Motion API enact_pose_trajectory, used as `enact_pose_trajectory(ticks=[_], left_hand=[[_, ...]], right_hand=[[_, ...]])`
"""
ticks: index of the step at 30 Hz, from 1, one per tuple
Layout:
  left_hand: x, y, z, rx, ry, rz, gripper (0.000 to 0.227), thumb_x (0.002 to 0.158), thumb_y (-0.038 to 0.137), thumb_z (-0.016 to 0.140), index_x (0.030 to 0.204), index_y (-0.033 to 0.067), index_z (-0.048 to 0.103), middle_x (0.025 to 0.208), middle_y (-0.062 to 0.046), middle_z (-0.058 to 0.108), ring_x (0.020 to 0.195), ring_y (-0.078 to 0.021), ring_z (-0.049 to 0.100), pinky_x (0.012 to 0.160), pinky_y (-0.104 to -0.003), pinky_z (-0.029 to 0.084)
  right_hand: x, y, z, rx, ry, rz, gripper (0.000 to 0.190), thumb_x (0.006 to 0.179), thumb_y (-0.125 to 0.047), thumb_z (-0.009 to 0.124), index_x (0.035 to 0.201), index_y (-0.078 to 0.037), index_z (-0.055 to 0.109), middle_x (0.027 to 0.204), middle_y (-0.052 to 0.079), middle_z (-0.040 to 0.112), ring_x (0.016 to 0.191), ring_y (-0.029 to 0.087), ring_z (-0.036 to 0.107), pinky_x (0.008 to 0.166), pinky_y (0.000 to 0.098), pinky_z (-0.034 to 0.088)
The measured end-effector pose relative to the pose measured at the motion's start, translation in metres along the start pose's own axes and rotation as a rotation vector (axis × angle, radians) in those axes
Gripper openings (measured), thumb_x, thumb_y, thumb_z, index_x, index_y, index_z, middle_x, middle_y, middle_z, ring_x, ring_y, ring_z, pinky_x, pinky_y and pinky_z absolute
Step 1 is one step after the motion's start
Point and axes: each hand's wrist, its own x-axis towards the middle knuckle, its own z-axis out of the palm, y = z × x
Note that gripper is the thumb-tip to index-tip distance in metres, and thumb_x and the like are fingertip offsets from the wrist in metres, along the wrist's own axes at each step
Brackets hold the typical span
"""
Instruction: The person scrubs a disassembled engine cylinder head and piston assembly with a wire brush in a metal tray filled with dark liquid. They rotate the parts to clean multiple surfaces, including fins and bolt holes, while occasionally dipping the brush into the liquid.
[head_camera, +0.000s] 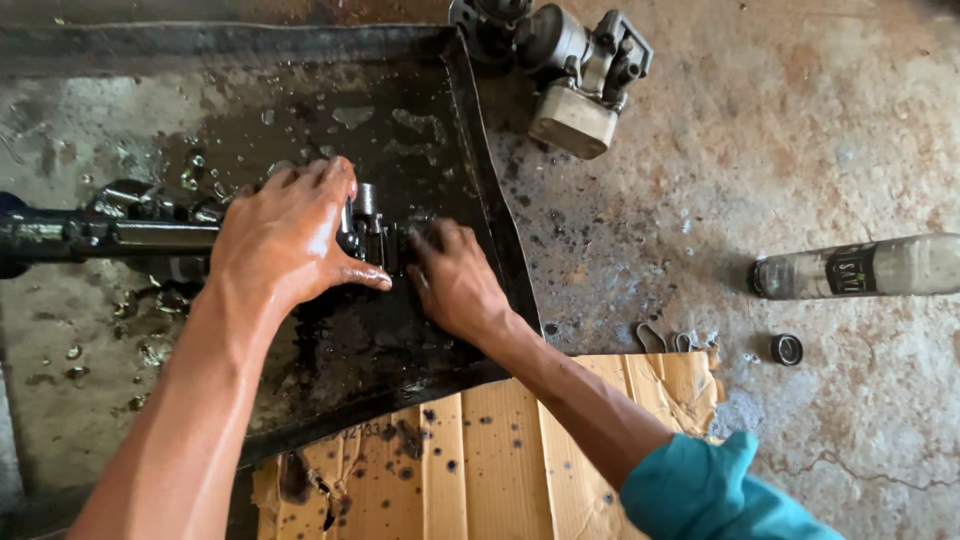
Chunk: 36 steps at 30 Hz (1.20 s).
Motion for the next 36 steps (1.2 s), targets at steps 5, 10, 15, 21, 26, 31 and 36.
enact_pose_trajectory(ticks=[5, 10, 15, 21, 26, 31, 36], left_hand=[[-0.002, -0.001, -0.006, -0.003, -0.017, -0.005, 0.143, 0.045, 0.078, 0.086, 0.157, 0.0126, 0.027, 0.161, -0.006, 0.037, 0.142, -0.0348, 0.042, 0.112, -0.052, 0.043], [-0.002, -0.001, 0.0, -0.028, 0.007, -0.002, 0.141, 0.045, 0.076, 0.087, 0.157, 0.0131, 0.029, 0.161, -0.008, 0.037, 0.143, -0.0372, 0.04, 0.109, -0.055, 0.042], [0.004, -0.004, -0.001, -0.023, -0.007, 0.019, 0.143, 0.044, 0.076, 0.087, 0.158, 0.0137, 0.027, 0.161, -0.01, 0.036, 0.144, -0.0384, 0.038, 0.113, -0.053, 0.041], [0.003, -0.003, 0.002, -0.052, 0.002, -0.01, 0.144, 0.045, 0.077, 0.088, 0.157, 0.0151, 0.024, 0.161, -0.011, 0.03, 0.143, -0.0398, 0.035, 0.111, -0.056, 0.038], [0.007, -0.003, -0.005, -0.066, 0.032, 0.013, 0.14, 0.044, 0.074, 0.088, 0.155, 0.0125, 0.03, 0.162, -0.008, 0.033, 0.142, -0.0383, 0.04, 0.112, -0.055, 0.041], [0.001, -0.005, 0.006, -0.043, 0.052, 0.018, 0.144, 0.044, 0.076, 0.089, 0.157, 0.0116, 0.028, 0.162, -0.011, 0.033, 0.139, -0.0399, 0.038, 0.106, -0.057, 0.041], [0.001, -0.003, 0.003, -0.06, 0.099, 0.03, 0.14, 0.043, 0.075, 0.089, 0.152, 0.009, 0.033, 0.156, -0.011, 0.04, 0.138, -0.0403, 0.043, 0.108, -0.056, 0.043]], right_hand=[[0.019, -0.01, -0.014, 0.387, -0.125, 0.254, 0.031, 0.09, -0.006, 0.067, 0.121, -0.005, 0.069, 0.106, 0.019, 0.072, 0.096, 0.035, 0.071, 0.086, 0.0426, 0.057], [0.023, -0.023, 0.0, 0.637, 0.188, 0.213, 0.035, 0.086, 0.003, 0.064, 0.121, 0.002, 0.067, 0.11, 0.022, 0.068, 0.099, 0.037, 0.069, 0.086, 0.0418, 0.057], [0.021, -0.019, 0.022, 0.586, 0.052, 0.393, 0.023, 0.088, -0.004, 0.07, 0.111, 0.0, 0.07, 0.101, 0.021, 0.07, 0.093, 0.037, 0.072, 0.079, 0.0426, 0.057], [0.027, -0.003, 0.03, 0.501, 0.105, 0.257, 0.023, 0.088, -0.004, 0.068, 0.11, 0.002, 0.067, 0.104, 0.023, 0.069, 0.096, 0.043, 0.067, 0.083, 0.047, 0.056], [-0.009, 0.004, 0.01, 0.415, -0.187, 0.241, 0.023, 0.084, -0.013, 0.073, 0.106, -0.005, 0.072, 0.105, 0.022, 0.069, 0.1, 0.041, 0.068, 0.088, 0.047, 0.056], [0.009, 0.032, 0.023, 0.194, -0.07, 0.399, 0.042, 0.097, -0.029, 0.074, 0.125, 0.001, 0.064, 0.124, 0.023, 0.064, 0.113, 0.038, 0.063, 0.096, 0.0498, 0.051], [0.033, 0.036, 0.046, -0.03, -0.136, 0.462, 0.075, 0.078, -0.03, 0.083, 0.128, 0.014, 0.05, 0.133, 0.04, 0.047, 0.123, 0.054, 0.05, 0.101, 0.0583, 0.046]])
